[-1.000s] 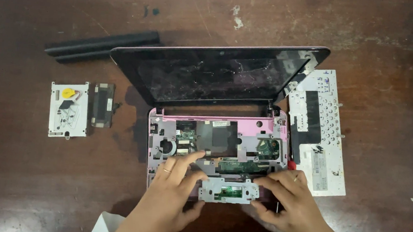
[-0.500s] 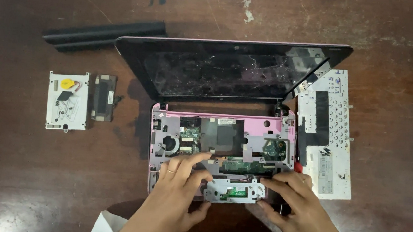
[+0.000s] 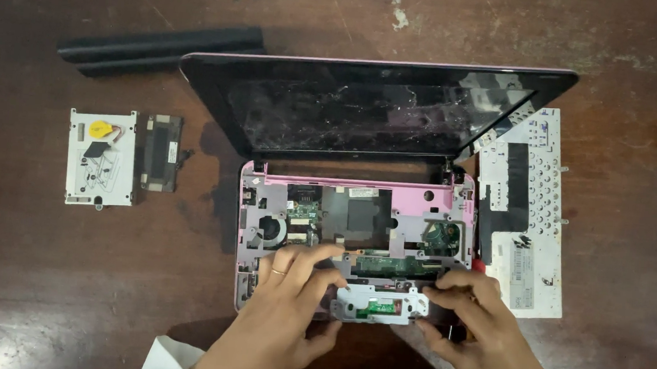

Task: Disassembling and repairing internal components of a laptop using a screwdriver on a workbench.

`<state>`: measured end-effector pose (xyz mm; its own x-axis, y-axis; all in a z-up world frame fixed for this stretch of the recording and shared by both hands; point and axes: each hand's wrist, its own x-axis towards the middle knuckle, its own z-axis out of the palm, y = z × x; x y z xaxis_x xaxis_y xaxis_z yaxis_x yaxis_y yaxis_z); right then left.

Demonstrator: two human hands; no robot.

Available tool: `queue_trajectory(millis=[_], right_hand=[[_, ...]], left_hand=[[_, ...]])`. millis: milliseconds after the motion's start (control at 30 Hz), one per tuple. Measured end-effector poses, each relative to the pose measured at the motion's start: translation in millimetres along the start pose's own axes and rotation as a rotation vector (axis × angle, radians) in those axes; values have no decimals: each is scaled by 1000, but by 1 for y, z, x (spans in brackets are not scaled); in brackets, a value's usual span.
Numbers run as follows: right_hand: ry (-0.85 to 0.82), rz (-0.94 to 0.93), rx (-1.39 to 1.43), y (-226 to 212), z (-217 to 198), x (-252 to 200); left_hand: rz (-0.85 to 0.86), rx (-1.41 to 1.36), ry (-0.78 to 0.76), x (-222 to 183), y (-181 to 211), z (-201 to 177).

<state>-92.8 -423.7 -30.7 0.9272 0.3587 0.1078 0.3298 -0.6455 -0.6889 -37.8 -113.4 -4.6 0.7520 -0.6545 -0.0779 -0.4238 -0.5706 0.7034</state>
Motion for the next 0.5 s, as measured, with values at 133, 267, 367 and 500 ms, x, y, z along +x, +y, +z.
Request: queue_trajectory(millis=[133,267,367,500], right_hand=[[4,8,35,-5,-3,6],[14,-10,-4,-8,1,7],[35,-19,-78,-10,5,9],[52,-51,-150,-10,7,11]], left_hand=[[12,39,33,0,-1,4],[19,30,40,-5,-2,-1],[2,12,48,-9,-7,-3],[-30,29,94,-13,-10,-4]])
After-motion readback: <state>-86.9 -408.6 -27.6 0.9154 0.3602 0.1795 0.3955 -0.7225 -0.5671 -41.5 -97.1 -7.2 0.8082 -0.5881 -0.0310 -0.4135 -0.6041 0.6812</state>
